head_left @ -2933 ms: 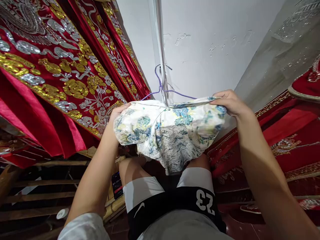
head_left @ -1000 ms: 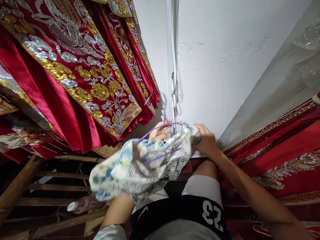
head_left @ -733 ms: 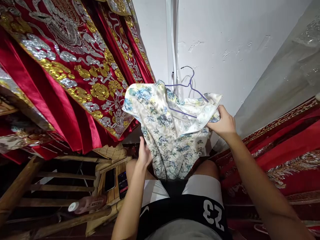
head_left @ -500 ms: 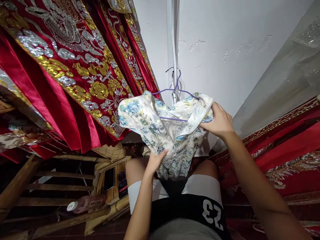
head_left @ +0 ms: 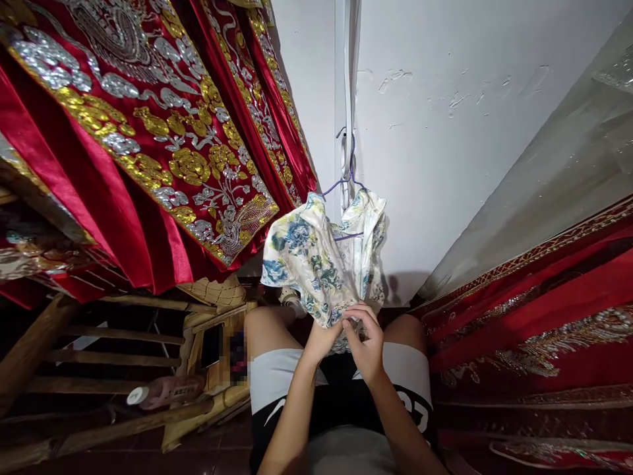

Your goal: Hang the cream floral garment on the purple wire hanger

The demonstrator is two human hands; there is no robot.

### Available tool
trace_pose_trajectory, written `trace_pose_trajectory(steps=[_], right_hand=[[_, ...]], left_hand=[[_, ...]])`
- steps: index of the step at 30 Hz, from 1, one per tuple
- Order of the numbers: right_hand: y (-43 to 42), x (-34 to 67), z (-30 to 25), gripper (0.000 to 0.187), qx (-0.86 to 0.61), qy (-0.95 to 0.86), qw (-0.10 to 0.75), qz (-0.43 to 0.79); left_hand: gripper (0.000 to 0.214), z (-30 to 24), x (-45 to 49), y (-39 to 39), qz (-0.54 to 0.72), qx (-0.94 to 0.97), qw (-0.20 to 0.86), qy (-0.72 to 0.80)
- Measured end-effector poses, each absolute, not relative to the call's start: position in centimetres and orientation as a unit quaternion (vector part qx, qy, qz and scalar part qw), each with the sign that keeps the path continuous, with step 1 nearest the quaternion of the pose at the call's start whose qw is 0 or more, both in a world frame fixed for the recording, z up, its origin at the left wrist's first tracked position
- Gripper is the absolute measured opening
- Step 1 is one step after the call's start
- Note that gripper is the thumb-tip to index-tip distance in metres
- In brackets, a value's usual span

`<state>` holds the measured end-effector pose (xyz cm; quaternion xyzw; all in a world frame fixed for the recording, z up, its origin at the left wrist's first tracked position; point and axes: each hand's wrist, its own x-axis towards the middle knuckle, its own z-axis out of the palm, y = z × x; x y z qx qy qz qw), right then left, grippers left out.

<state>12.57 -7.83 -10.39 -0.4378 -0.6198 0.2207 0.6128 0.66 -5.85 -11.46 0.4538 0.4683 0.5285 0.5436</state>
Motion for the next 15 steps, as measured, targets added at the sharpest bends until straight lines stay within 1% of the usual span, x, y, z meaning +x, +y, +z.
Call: trace_pose_trajectory(steps=[4,6,8,11,13,15], right_hand=[[-7.5,12.2,-10.3,0.005,-0.496,-0.561,0.639,0.174],[-6.8,12.8,-10.3,0.012,-0.528,-0.534,0.635,0.18],[-6.4,13.4,-10.6,0.021,-0.538,-0.537,0.598,0.253],[-6.5,14.1,-11.1,0.042,-0.504,-0.557,0.533,0.388],[-6.7,14.5,-11.2,0.049,-0.487,-0.558,0.518,0.429],[-6.9,14.8,-11.0,0.051,-0.475,-0.557,0.51,0.451]], left_hand=[[0.061,-11.1,-0.2,-6.5,0.529,0.438,0.535,0.492],[0.062,-11.1,-0.5,-6.8,0.53,0.423,0.536,0.503],[0.063,-11.1,-0.6,-7.0,0.527,0.413,0.542,0.508],[0.064,-11.0,-0.8,-7.1,0.522,0.412,0.553,0.502],[0.063,-10.9,-1.0,-7.1,0.52,0.407,0.565,0.495],[0.064,-10.8,-1.3,-6.9,0.521,0.398,0.574,0.491]])
